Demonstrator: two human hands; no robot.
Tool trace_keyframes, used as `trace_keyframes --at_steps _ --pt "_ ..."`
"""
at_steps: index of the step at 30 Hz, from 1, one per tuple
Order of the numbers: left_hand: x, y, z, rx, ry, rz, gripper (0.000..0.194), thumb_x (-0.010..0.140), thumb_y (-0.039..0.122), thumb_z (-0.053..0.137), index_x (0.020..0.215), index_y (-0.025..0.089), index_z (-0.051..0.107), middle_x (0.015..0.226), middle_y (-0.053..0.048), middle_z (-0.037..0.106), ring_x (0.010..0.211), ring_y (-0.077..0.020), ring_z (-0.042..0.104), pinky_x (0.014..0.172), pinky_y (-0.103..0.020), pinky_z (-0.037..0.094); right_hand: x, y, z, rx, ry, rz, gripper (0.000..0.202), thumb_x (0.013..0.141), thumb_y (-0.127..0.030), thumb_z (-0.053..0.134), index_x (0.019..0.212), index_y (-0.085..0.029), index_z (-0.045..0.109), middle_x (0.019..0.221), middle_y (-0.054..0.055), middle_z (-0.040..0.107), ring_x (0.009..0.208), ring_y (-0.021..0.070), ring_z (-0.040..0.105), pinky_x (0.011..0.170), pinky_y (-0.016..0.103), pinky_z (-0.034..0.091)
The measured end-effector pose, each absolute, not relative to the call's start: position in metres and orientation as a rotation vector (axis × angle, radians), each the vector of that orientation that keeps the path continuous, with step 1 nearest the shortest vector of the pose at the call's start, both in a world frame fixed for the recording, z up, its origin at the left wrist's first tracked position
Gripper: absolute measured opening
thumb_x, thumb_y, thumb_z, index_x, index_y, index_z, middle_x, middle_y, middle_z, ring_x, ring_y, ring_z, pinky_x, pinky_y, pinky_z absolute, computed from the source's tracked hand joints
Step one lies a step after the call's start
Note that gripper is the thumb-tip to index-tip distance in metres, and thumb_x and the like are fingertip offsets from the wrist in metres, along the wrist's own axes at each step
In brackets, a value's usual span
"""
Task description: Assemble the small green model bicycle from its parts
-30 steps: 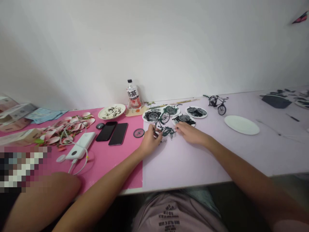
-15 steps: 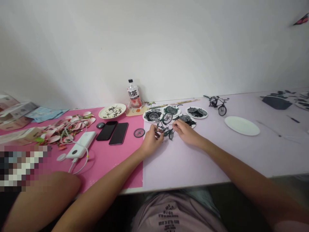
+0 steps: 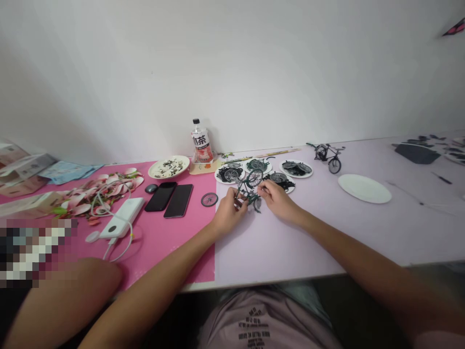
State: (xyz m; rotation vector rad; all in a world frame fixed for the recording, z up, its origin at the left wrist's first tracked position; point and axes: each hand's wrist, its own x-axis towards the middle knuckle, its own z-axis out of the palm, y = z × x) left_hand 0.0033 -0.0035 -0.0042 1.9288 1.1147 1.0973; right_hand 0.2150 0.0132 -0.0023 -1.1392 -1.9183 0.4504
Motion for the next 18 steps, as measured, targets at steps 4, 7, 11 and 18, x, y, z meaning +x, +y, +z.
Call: trace_keyframes --at_steps 4,7,11,18 --pt "0.004 -0.006 -0.002 1.886 1.109 1.091 0.025 0.092 0.032 0.062 0.095 0.024 0.039 0.101 -0.003 0.066 0.068 -0.0119 0.065 0.058 -0.023 0.046 0.211 0.011 -0.002 -1.138 -1.881 0.559 0.022 0.1 -0.041 0.05 0.095 -0.021 0.058 0.091 0.006 0.063 0.078 0.02 0.056 0.072 0.032 0.045" --pt "0.006 -0.008 -0.002 1.821 1.106 1.088 0.027 0.091 0.032 0.065 0.093 0.023 0.039 0.1 -0.003 0.066 0.067 -0.0113 0.067 0.058 -0.022 0.047 0.207 0.008 -0.002 -1.143 -1.827 0.662 0.03 0.1 -0.049 0.051 0.096 -0.021 0.058 0.085 0.005 0.062 0.073 0.0191 0.054 0.068 0.031 0.045" --pt "0.01 -0.009 -0.005 1.627 1.082 1.079 0.035 0.088 0.034 0.07 0.093 0.023 0.038 0.091 0.0 0.068 0.063 -0.011 0.068 0.058 -0.022 0.048 0.204 0.006 -0.003 -1.142 -1.772 0.794 0.04 0.098 -0.06 0.053 0.096 -0.021 0.058 0.079 0.002 0.058 0.069 0.0175 0.051 0.064 0.029 0.043" --pt "0.015 -0.008 0.0 1.363 0.99 1.045 0.047 0.082 0.039 0.078 0.09 0.024 0.034 0.078 -0.001 0.072 0.058 -0.0126 0.067 0.056 -0.024 0.048 0.202 0.004 -0.002 -1.138 -1.748 0.837 0.044 0.096 -0.065 0.053 0.096 -0.021 0.058 0.077 0.001 0.057 0.067 0.017 0.051 0.061 0.029 0.041"
